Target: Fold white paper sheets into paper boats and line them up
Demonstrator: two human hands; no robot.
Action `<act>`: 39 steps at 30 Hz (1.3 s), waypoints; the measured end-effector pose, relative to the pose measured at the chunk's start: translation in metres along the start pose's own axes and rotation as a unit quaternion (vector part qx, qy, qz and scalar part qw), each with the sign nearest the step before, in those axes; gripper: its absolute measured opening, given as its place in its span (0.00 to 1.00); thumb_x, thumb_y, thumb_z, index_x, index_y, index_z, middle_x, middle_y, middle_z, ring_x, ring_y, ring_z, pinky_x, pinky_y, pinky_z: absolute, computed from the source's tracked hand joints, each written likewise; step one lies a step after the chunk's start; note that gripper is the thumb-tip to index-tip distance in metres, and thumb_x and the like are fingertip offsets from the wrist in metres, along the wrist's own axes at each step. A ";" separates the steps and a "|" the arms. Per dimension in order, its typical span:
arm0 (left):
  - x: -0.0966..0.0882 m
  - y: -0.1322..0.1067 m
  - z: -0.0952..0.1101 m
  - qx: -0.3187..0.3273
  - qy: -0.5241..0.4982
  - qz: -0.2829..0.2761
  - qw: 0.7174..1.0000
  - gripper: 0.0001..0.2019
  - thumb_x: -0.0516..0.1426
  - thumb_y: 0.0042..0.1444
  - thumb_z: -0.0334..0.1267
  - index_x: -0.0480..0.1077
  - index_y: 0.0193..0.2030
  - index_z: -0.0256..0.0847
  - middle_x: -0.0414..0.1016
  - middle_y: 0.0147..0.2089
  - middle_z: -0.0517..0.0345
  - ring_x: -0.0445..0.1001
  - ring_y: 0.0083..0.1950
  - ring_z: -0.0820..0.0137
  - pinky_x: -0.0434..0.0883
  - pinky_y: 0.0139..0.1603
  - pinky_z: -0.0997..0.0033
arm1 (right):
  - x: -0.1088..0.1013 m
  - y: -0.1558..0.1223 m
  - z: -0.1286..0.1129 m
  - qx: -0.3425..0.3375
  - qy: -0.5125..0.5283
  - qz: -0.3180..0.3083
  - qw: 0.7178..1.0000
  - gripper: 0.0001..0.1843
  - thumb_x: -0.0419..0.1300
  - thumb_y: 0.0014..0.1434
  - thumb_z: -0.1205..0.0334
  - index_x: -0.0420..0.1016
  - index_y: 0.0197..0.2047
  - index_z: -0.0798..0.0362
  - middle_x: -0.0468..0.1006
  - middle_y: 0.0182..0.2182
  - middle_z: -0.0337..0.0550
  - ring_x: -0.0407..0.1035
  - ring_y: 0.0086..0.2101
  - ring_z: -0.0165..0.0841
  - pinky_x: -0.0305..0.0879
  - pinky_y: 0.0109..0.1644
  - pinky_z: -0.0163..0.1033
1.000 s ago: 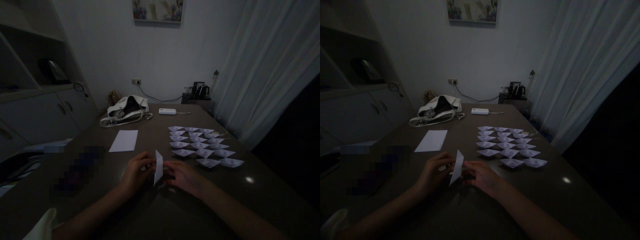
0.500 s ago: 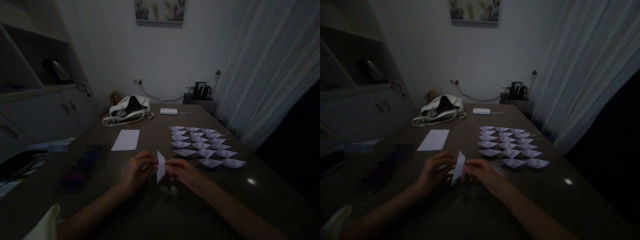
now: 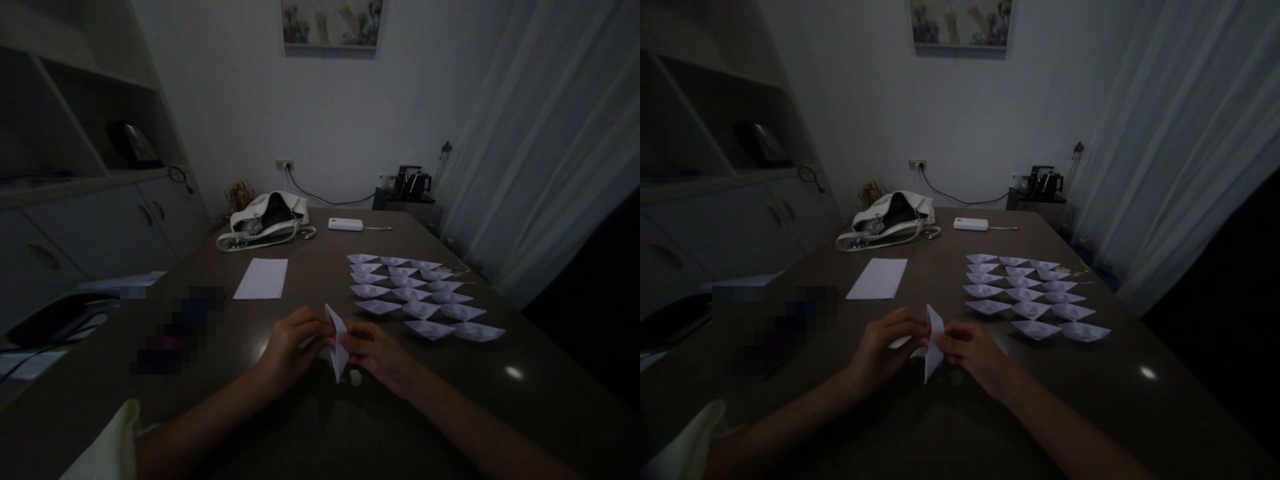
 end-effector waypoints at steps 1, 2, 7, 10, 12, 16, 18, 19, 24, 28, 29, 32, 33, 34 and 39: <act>0.000 0.000 0.001 0.000 0.004 0.002 1.000 0.04 0.59 0.57 0.30 0.76 0.38 0.36 0.77 0.34 0.50 0.74 0.36 0.67 0.71 0.35 0.71 | -0.001 0.000 -0.001 -0.004 -0.005 0.001 1.000 0.17 0.72 0.42 0.52 0.76 0.29 0.56 0.69 0.25 0.36 0.61 0.27 0.26 0.56 0.30 0.32; -0.001 0.000 0.000 -0.003 0.009 0.001 1.000 0.05 0.59 0.57 0.31 0.76 0.40 0.36 0.77 0.36 0.50 0.74 0.37 0.66 0.72 0.36 0.70 | -0.001 0.001 -0.002 -0.011 -0.014 0.004 1.000 0.18 0.71 0.43 0.50 0.76 0.29 0.55 0.68 0.24 0.35 0.60 0.26 0.26 0.55 0.29 0.32; -0.001 0.000 -0.008 -0.047 0.016 -0.031 0.998 0.09 0.60 0.54 0.28 0.75 0.43 0.37 0.77 0.39 0.50 0.74 0.40 0.65 0.72 0.39 0.69 | -0.001 -0.002 -0.011 -0.055 -0.095 0.016 0.994 0.21 0.65 0.48 0.42 0.74 0.25 0.54 0.63 0.22 0.34 0.56 0.23 0.25 0.52 0.26 0.32; -0.001 -0.001 -0.012 -0.054 0.024 -0.030 0.998 0.08 0.58 0.55 0.26 0.76 0.40 0.37 0.77 0.38 0.50 0.75 0.39 0.66 0.72 0.38 0.70 | 0.003 -0.006 -0.013 -0.034 -0.110 0.000 0.993 0.23 0.64 0.49 0.40 0.75 0.27 0.54 0.64 0.24 0.36 0.57 0.24 0.26 0.54 0.26 0.31; -0.002 -0.002 -0.012 -0.050 0.025 -0.020 0.998 0.07 0.56 0.57 0.26 0.76 0.37 0.37 0.77 0.36 0.51 0.75 0.37 0.67 0.72 0.36 0.71 | 0.007 -0.009 -0.014 -0.007 -0.102 -0.027 0.994 0.23 0.63 0.50 0.40 0.76 0.31 0.55 0.65 0.26 0.37 0.58 0.25 0.26 0.55 0.27 0.31; -0.003 -0.003 -0.008 -0.032 0.022 -0.006 0.999 0.09 0.54 0.59 0.28 0.75 0.33 0.37 0.76 0.33 0.52 0.74 0.35 0.68 0.70 0.33 0.73 | 0.011 -0.013 -0.015 0.039 -0.046 -0.057 0.997 0.23 0.66 0.48 0.43 0.77 0.33 0.56 0.66 0.27 0.38 0.58 0.24 0.25 0.57 0.27 0.31; -0.003 -0.002 -0.008 -0.026 0.020 -0.007 0.999 0.09 0.54 0.59 0.28 0.75 0.33 0.37 0.76 0.32 0.52 0.73 0.34 0.69 0.70 0.33 0.73 | 0.010 -0.013 -0.015 0.043 -0.020 -0.057 0.997 0.22 0.68 0.46 0.45 0.78 0.34 0.56 0.68 0.28 0.38 0.59 0.25 0.25 0.57 0.27 0.31; -0.002 -0.002 -0.007 -0.019 0.020 -0.012 1.000 0.08 0.54 0.60 0.29 0.75 0.34 0.37 0.76 0.32 0.52 0.73 0.34 0.69 0.70 0.33 0.73 | 0.009 -0.012 -0.014 0.042 -0.010 -0.051 0.998 0.21 0.68 0.46 0.46 0.78 0.33 0.57 0.69 0.28 0.39 0.60 0.26 0.25 0.57 0.27 0.31; 0.005 -0.002 -0.004 0.027 0.032 -0.075 0.996 0.09 0.54 0.59 0.26 0.75 0.41 0.38 0.76 0.38 0.50 0.73 0.39 0.67 0.70 0.37 0.71 | -0.004 -0.004 -0.007 0.058 0.004 0.013 0.998 0.21 0.67 0.48 0.44 0.75 0.28 0.57 0.72 0.24 0.39 0.65 0.23 0.24 0.58 0.25 0.29; 0.009 -0.002 0.001 -0.001 0.019 -0.126 0.992 0.14 0.51 0.58 0.23 0.72 0.45 0.37 0.72 0.47 0.47 0.72 0.45 0.66 0.71 0.43 0.70 | -0.009 -0.002 -0.005 0.076 0.003 0.047 0.996 0.23 0.67 0.47 0.43 0.75 0.31 0.57 0.75 0.25 0.39 0.70 0.23 0.26 0.60 0.24 0.29; 0.010 -0.002 0.003 -0.009 0.013 -0.133 0.991 0.13 0.51 0.58 0.24 0.72 0.47 0.37 0.71 0.48 0.47 0.71 0.47 0.66 0.71 0.45 0.69 | -0.009 -0.002 -0.005 0.081 0.010 0.051 0.995 0.23 0.66 0.47 0.42 0.75 0.31 0.56 0.76 0.26 0.40 0.71 0.24 0.27 0.62 0.25 0.29; 0.011 -0.002 0.009 -0.015 0.013 -0.153 0.988 0.13 0.55 0.59 0.32 0.68 0.51 0.36 0.68 0.52 0.44 0.68 0.53 0.62 0.69 0.52 0.64 | -0.009 -0.002 -0.004 0.082 0.034 0.053 0.995 0.23 0.66 0.48 0.43 0.75 0.32 0.57 0.78 0.27 0.43 0.73 0.27 0.29 0.68 0.30 0.32; 0.012 -0.002 0.010 -0.015 0.024 -0.158 0.987 0.15 0.57 0.58 0.35 0.68 0.51 0.36 0.67 0.54 0.44 0.67 0.54 0.61 0.69 0.53 0.62 | -0.008 -0.002 -0.003 0.079 0.035 0.048 0.995 0.22 0.66 0.48 0.44 0.75 0.33 0.57 0.78 0.28 0.44 0.74 0.28 0.29 0.69 0.33 0.33; 0.013 -0.002 0.010 -0.014 0.036 -0.161 0.986 0.16 0.58 0.57 0.36 0.67 0.52 0.36 0.67 0.55 0.43 0.67 0.55 0.59 0.69 0.54 0.61 | -0.008 -0.001 -0.002 0.078 0.031 0.044 0.995 0.22 0.67 0.48 0.44 0.75 0.34 0.57 0.79 0.28 0.44 0.74 0.29 0.30 0.70 0.35 0.34; 0.020 -0.005 0.006 -0.009 0.049 -0.186 0.981 0.14 0.55 0.59 0.30 0.68 0.52 0.37 0.68 0.54 0.44 0.70 0.52 0.63 0.71 0.50 0.65 | -0.022 0.002 -0.011 0.016 -0.142 0.090 0.986 0.21 0.66 0.49 0.45 0.69 0.37 0.52 0.76 0.26 0.39 0.71 0.23 0.31 0.66 0.25 0.35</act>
Point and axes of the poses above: each hand's wrist, its own y-axis towards the middle knuckle, its own x-axis out of the palm, z = x × y, the point moved 5 cm from there along y, towards the middle knuckle
